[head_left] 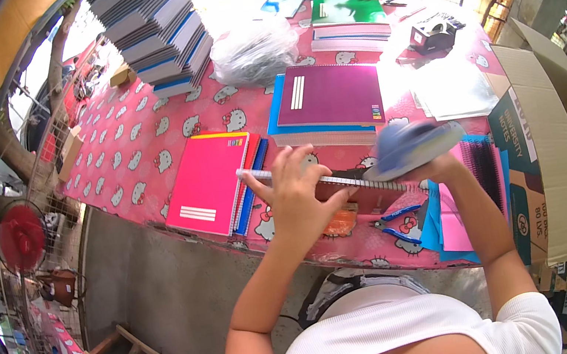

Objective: The person sorts several colorful spiral notebooks by color, uses blue shears to trim or adjust the spiral bindings, and stacks them into groups on a table.

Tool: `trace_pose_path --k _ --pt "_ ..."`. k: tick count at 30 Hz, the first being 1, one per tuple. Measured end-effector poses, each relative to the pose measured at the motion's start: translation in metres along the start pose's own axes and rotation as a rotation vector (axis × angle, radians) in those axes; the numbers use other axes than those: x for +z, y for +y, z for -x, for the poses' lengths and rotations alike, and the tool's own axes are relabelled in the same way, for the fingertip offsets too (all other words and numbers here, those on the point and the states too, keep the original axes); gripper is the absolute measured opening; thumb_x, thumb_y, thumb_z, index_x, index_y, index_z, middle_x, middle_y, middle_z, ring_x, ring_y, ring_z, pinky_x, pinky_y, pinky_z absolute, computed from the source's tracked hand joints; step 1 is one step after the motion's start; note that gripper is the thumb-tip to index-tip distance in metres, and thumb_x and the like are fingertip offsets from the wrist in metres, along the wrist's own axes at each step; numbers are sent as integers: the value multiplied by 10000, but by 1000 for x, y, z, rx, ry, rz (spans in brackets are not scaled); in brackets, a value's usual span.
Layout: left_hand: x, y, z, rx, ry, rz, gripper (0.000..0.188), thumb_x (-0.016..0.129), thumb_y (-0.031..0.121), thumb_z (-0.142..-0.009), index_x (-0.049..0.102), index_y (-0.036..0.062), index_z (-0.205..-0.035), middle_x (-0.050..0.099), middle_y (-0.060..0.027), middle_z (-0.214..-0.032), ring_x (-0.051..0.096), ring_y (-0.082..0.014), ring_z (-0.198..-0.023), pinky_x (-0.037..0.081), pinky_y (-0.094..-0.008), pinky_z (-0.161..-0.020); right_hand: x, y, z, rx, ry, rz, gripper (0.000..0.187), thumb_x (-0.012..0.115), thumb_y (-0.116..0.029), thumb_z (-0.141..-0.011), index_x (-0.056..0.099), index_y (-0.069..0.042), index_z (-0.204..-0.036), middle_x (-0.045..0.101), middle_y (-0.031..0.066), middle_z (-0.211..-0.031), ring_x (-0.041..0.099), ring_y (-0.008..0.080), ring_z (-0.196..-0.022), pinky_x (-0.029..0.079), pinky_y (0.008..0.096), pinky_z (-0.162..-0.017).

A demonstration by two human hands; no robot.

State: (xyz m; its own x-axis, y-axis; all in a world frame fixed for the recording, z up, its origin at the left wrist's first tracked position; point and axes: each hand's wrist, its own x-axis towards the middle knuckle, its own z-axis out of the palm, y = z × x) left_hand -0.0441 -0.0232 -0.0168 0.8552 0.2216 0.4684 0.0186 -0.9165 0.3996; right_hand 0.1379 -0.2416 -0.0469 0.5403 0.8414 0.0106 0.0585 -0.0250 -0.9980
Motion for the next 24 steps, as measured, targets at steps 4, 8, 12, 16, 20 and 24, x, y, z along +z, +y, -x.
trace_pose_path --k 4,8,12,16,20,24 --pt "-3 -8 -4 -110 38 -9 386 860 404 -570 685 173 -825 509 -38 -1319 321 -316 -1346 -25 -707 -1041 21 -11 -23 15 126 594 576 852 -84 -543 650 -42 -1081 687 75 -955 647 193 -870 519 351 -790" --pt "2 -22 -7 -57 48 47 427 844 474 -569 674 147 -785 525 -33 -1286 340 -335 -1318 48 -752 -989 27 -6 -22 -224 59 510 466 769 -58 -592 661 -43 -1045 683 62 -936 638 172 -850 507 321 -787" --pt "7 -36 -3 -27 79 113 434 844 479 -560 686 144 -786 576 -6 -1193 439 -254 -1217 66 -691 -1030 28 -10 -40 -169 1 215 453 751 -44 -617 651 -31 -1059 682 43 -894 618 131 -803 503 284 -757" --pt "0 -26 -12 -105 61 86 444 847 488 -549 695 142 -783 581 4 -1162 476 -224 -1155 190 -640 -1009 27 6 -54 -40 66 786 529 734 -91 -671 624 -67 -1187 703 66 -998 658 159 -812 525 316 -739" --pt "-7 -41 -5 -98 151 -17 439 858 454 -542 696 132 -793 526 -64 -1249 429 -282 -1199 286 -536 -997 51 -31 -55 33 -65 331 503 720 5 -615 647 -51 -1109 696 84 -987 657 173 -885 521 303 -775" --pt "-19 -54 -2 -77 241 102 460 891 337 -531 677 75 -844 435 -165 -1351 384 -336 -1232 336 -509 -1000 54 -11 -70 -190 -115 14 524 727 37 -569 655 -53 -1080 689 79 -938 646 158 -877 522 307 -758"
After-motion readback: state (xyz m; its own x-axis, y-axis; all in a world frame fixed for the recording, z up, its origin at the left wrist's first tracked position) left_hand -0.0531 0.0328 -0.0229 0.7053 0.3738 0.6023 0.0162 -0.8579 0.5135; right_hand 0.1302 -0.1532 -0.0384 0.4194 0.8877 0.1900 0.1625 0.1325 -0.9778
